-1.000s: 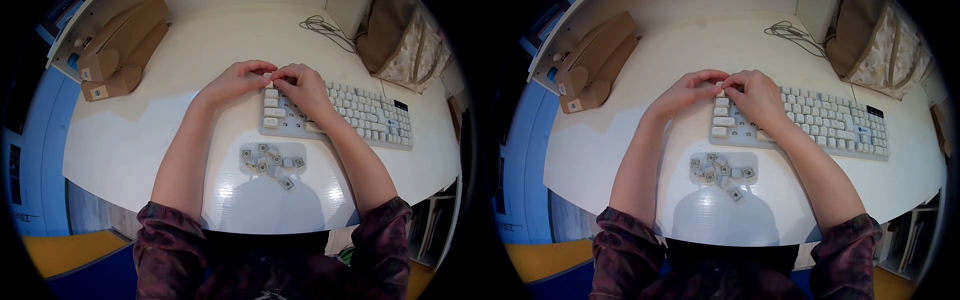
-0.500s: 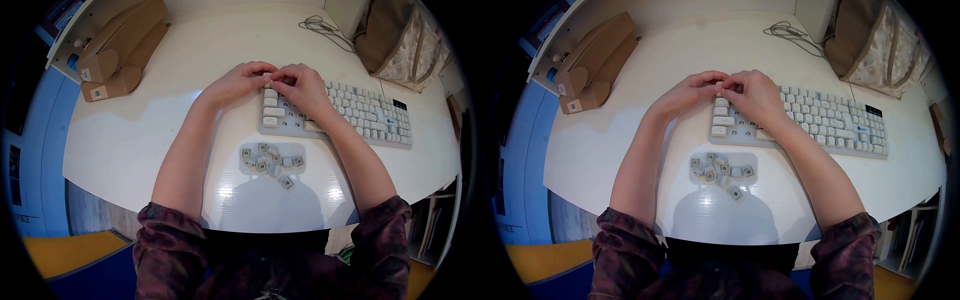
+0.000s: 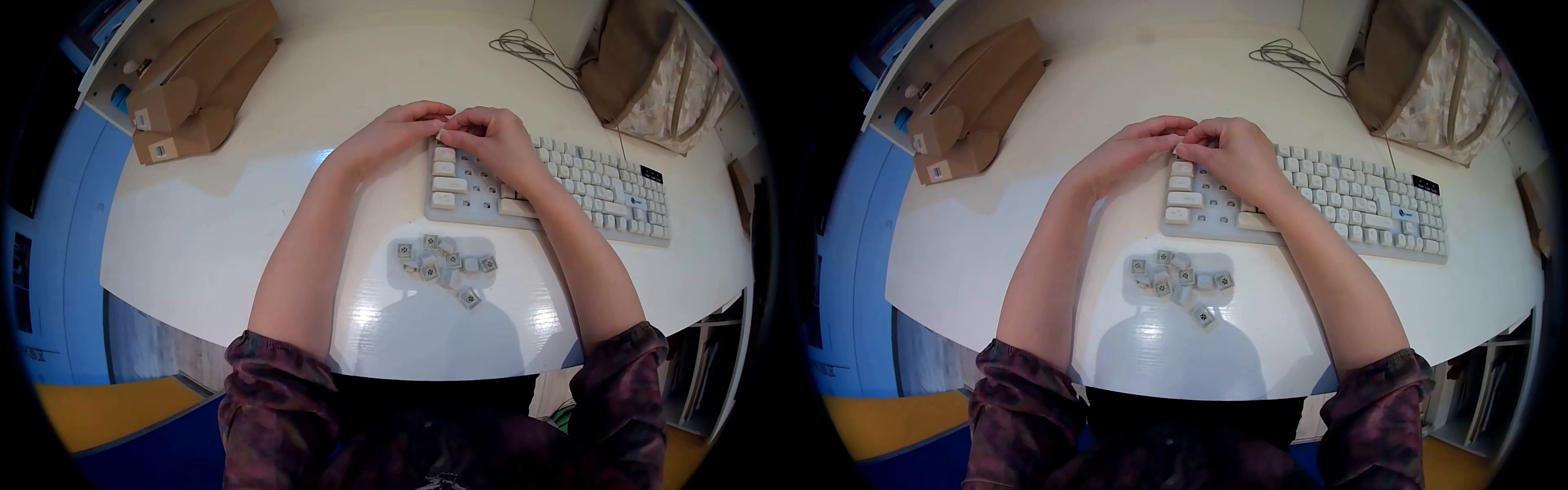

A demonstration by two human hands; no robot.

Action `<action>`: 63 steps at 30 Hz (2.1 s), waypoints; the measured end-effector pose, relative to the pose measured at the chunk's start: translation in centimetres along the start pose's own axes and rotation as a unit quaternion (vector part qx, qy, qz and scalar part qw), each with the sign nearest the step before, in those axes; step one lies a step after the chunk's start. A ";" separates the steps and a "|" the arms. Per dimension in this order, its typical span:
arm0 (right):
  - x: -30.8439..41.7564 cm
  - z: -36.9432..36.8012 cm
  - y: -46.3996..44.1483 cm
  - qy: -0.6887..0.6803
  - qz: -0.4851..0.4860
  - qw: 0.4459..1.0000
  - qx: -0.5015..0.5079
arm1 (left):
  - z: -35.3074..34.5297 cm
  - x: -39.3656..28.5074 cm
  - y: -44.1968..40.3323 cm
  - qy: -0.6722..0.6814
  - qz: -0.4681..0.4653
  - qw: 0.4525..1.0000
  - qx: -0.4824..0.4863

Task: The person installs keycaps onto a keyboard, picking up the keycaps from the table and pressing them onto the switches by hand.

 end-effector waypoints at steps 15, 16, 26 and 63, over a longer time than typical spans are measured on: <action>0.4 0.0 0.3 0.001 0.007 1.000 0.007 | 0.0 -1.0 0.2 -0.075 -0.017 0.997 0.000; 0.4 -0.1 0.3 0.008 0.003 1.000 0.007 | 0.0 -1.0 0.2 -0.078 -0.018 0.997 0.001; 1.6 0.4 1.0 0.053 0.033 0.997 -0.037 | 0.1 -0.8 0.3 -0.089 -0.027 0.996 -0.005; 0.6 0.2 0.6 0.015 -0.002 1.000 -0.021 | 0.4 -1.1 0.6 -0.083 -0.019 0.996 -0.014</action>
Point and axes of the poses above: each hand's wrist, its own y-axis away from the middle knuckle, its own z-axis out of the back of the hand, x = y × z, the point moved 10 cm from there along -y, towards the middle knuckle, and after that the axes turned 6 degrees about -z, right-handed, at the moved point
